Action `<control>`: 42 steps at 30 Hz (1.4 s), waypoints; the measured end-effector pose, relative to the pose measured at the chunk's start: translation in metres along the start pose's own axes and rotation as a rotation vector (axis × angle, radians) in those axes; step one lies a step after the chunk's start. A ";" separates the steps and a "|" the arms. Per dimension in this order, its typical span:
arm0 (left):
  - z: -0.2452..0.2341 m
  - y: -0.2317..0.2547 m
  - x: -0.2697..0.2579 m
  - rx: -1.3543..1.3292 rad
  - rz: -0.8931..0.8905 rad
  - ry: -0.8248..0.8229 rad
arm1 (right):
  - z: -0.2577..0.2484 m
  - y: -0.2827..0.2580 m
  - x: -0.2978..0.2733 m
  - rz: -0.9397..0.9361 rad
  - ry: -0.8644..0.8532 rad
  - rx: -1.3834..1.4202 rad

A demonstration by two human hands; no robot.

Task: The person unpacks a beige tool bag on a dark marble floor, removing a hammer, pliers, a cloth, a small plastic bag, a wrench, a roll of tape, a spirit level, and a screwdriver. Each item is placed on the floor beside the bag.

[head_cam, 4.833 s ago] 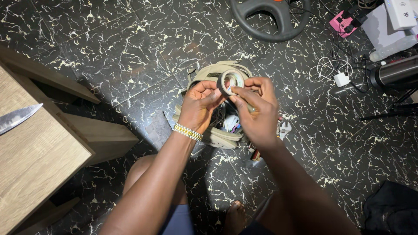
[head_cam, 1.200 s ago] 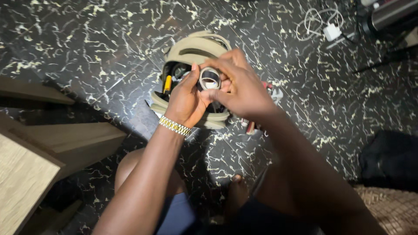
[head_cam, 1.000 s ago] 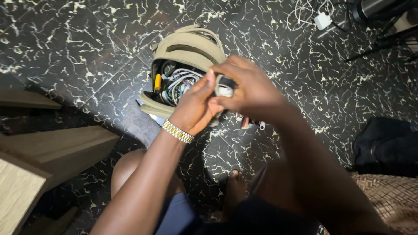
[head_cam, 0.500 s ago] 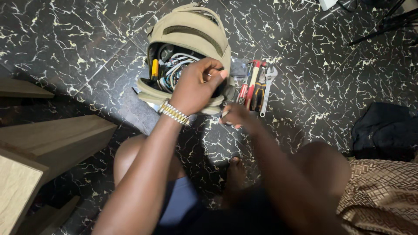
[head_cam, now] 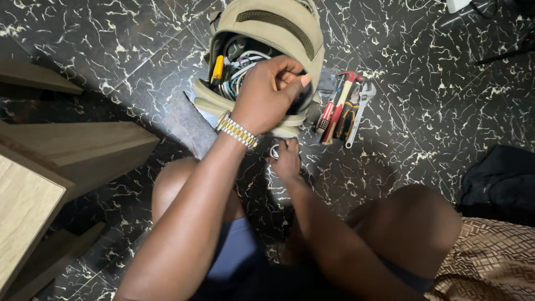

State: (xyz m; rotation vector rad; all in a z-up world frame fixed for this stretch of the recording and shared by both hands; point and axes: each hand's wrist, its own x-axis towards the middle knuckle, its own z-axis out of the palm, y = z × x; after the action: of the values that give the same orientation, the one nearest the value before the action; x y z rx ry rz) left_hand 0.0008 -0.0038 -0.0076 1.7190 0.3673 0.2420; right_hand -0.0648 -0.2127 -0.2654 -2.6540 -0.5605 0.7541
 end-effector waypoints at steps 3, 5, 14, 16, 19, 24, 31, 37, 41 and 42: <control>-0.003 0.000 0.002 -0.014 -0.023 0.001 | -0.002 0.002 0.004 -0.002 0.052 0.061; -0.002 -0.001 0.004 -0.043 -0.009 0.017 | 0.004 0.014 0.007 -0.017 0.081 0.097; -0.027 -0.007 0.015 0.006 -0.043 0.115 | -0.142 0.060 0.090 -0.483 -0.507 -0.659; -0.034 -0.009 0.015 0.141 -0.031 0.108 | -0.238 0.029 0.100 0.069 -0.671 -0.233; -0.033 -0.004 0.000 0.397 0.022 -0.068 | -0.342 -0.037 0.070 -0.014 -0.297 -0.229; -0.004 0.014 -0.034 0.829 -0.127 -0.601 | -0.356 -0.130 0.042 -0.615 -0.333 0.366; 0.007 0.016 -0.062 1.010 0.042 -0.611 | -0.321 -0.137 0.041 -0.681 -0.236 0.044; 0.042 0.016 -0.086 1.183 -0.050 -0.859 | -0.319 -0.130 0.057 -0.373 -0.340 0.413; 0.052 0.017 -0.088 1.227 -0.037 -0.795 | -0.310 -0.131 0.053 -0.421 -0.306 0.296; 0.049 0.018 -0.086 1.215 -0.033 -0.742 | -0.310 -0.132 0.051 -0.459 -0.275 0.257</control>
State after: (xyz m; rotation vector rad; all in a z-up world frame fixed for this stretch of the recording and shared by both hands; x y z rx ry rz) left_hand -0.0587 -0.0836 0.0048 2.7953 -0.0681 -0.8045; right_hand 0.1105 -0.1366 0.0162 -2.0872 -1.0234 0.9714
